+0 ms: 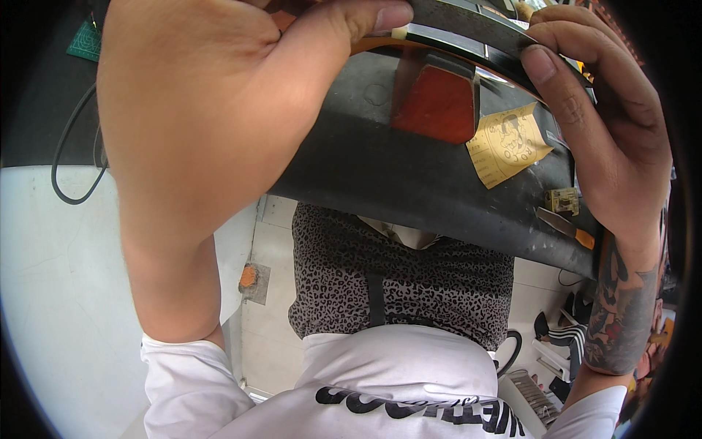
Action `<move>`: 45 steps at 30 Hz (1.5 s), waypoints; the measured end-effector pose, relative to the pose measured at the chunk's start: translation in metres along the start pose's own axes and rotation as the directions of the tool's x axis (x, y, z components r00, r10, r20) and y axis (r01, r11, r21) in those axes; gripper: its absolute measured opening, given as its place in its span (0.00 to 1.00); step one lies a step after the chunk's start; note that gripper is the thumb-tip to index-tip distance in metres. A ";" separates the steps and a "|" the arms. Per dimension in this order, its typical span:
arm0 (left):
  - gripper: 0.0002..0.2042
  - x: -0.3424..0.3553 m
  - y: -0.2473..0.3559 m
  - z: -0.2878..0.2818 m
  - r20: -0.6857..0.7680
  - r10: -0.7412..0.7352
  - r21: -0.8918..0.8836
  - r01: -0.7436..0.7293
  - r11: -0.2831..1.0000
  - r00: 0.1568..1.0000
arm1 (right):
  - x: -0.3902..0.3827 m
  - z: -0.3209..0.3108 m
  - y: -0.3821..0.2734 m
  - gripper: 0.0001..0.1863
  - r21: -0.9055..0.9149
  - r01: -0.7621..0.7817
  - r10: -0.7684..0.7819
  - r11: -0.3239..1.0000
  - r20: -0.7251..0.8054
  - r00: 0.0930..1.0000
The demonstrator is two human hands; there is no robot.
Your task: The person files the edges of the guitar fretboard using a metal file. They hold the guitar neck with one hand and use the file to smooth the fret ends, moving along the length of the neck. The person switches between different files and repeatedly checks the surface with their fingers.
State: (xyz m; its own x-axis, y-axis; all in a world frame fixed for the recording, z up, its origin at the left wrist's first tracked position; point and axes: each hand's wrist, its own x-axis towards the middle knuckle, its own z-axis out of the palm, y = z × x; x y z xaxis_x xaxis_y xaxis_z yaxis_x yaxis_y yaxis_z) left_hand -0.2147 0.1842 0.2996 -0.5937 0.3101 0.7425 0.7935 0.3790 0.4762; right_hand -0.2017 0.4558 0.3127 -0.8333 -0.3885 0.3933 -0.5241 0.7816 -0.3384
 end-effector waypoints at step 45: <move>0.09 0.004 0.006 0.002 0.014 0.103 0.145 -0.104 0.984 0.995 | -0.002 -0.003 0.004 0.07 -0.015 -0.030 0.030 0.999 0.003 1.000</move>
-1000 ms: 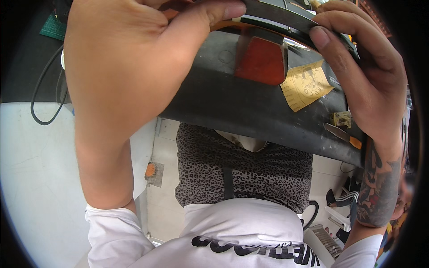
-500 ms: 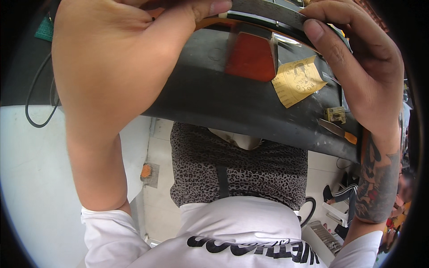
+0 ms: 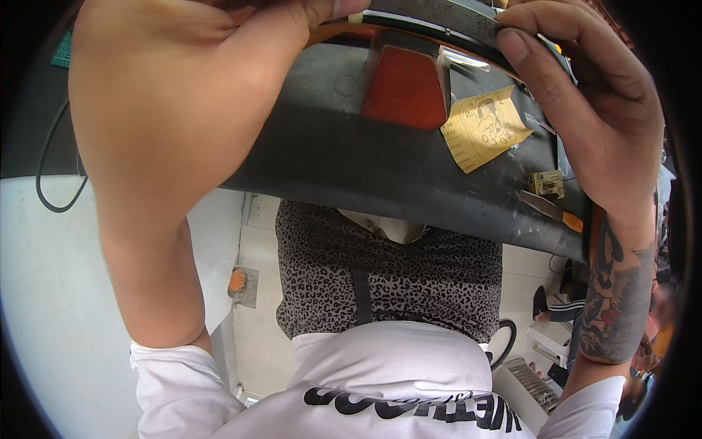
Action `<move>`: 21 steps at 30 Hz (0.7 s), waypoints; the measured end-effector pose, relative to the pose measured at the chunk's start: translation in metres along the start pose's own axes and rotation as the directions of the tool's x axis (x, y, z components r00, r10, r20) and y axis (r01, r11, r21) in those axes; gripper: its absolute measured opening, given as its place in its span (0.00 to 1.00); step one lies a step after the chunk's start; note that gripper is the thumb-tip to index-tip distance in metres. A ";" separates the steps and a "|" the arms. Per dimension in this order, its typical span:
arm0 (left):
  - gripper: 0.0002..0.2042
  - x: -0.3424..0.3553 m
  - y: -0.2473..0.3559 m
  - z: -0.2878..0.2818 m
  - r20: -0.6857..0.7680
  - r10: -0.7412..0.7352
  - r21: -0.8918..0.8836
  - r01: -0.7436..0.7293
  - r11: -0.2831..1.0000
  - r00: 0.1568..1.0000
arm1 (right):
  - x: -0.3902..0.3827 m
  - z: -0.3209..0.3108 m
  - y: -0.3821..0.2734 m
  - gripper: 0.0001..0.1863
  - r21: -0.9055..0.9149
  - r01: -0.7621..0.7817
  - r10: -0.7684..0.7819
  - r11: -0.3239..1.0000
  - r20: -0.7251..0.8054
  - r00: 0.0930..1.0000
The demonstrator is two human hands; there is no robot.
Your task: The person files the edges of the guitar fretboard using a metal file. They hold the guitar neck with one hand and use the file to smooth the fret ends, moving along the length of the neck. The person switches between different files and repeatedly checks the surface with their fingers.
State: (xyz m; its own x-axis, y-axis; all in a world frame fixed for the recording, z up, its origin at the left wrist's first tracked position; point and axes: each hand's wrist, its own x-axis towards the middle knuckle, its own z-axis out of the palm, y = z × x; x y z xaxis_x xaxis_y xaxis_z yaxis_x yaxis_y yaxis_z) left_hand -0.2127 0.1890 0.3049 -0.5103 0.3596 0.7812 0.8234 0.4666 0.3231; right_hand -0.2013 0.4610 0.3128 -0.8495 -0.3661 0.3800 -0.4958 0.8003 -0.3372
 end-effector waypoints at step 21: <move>0.08 -0.001 -0.006 0.002 -0.021 -0.022 -0.067 0.021 0.998 1.000 | -0.006 -0.004 0.006 0.06 -0.023 -0.015 0.014 1.000 -0.007 1.000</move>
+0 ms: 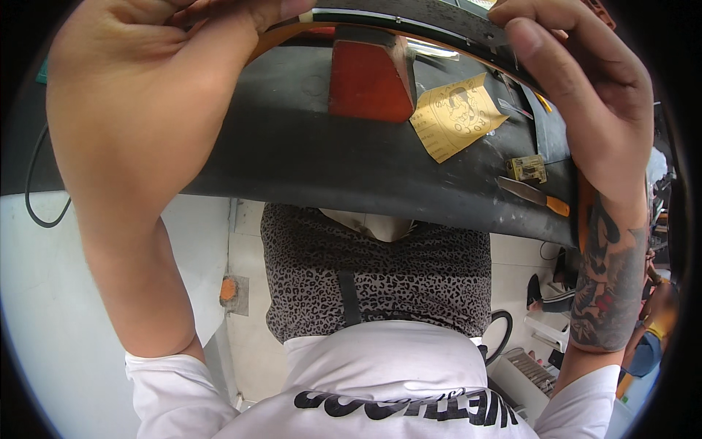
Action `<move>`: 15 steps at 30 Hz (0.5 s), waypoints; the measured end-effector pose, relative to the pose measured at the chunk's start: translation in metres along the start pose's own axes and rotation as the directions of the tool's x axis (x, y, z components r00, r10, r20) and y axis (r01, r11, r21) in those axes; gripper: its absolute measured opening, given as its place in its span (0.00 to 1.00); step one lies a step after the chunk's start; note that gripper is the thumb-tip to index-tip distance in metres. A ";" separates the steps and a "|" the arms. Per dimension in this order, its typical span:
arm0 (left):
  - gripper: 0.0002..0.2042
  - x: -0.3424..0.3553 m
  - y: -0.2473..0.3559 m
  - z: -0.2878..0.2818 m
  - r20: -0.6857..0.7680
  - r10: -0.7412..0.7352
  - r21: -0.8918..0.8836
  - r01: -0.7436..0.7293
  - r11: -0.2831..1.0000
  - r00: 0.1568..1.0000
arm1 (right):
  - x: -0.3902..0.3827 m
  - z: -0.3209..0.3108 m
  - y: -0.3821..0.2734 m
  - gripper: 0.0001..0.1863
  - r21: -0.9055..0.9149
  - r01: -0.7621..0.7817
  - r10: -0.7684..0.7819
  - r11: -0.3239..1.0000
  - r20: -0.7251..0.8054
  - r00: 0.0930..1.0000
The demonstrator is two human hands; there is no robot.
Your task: The person files the edges of the guitar fretboard using a metal file. They hold the guitar neck with one hand and use the file to smooth the fret ends, moving along the length of the neck. The person switches between different files and repeatedly checks the surface with their fingers.
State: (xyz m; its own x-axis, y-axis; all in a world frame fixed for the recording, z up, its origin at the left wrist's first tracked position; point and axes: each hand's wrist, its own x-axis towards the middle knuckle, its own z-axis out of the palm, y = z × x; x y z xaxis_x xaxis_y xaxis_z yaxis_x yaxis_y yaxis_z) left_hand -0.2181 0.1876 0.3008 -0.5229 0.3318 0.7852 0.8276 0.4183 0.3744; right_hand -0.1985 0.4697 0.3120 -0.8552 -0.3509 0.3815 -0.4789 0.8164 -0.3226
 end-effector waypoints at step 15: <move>0.08 -0.001 0.000 -0.001 -0.005 0.006 0.003 -0.006 1.000 1.000 | 0.000 -0.006 -0.001 0.06 -0.006 -0.005 0.005 1.000 -0.008 1.000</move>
State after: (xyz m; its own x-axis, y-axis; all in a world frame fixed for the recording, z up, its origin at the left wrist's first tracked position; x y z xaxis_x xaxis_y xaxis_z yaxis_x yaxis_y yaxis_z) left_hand -0.2172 0.1867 0.3001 -0.5169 0.3305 0.7897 0.8301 0.4189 0.3680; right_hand -0.1968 0.4722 0.3176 -0.8557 -0.3432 0.3872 -0.4737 0.8208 -0.3192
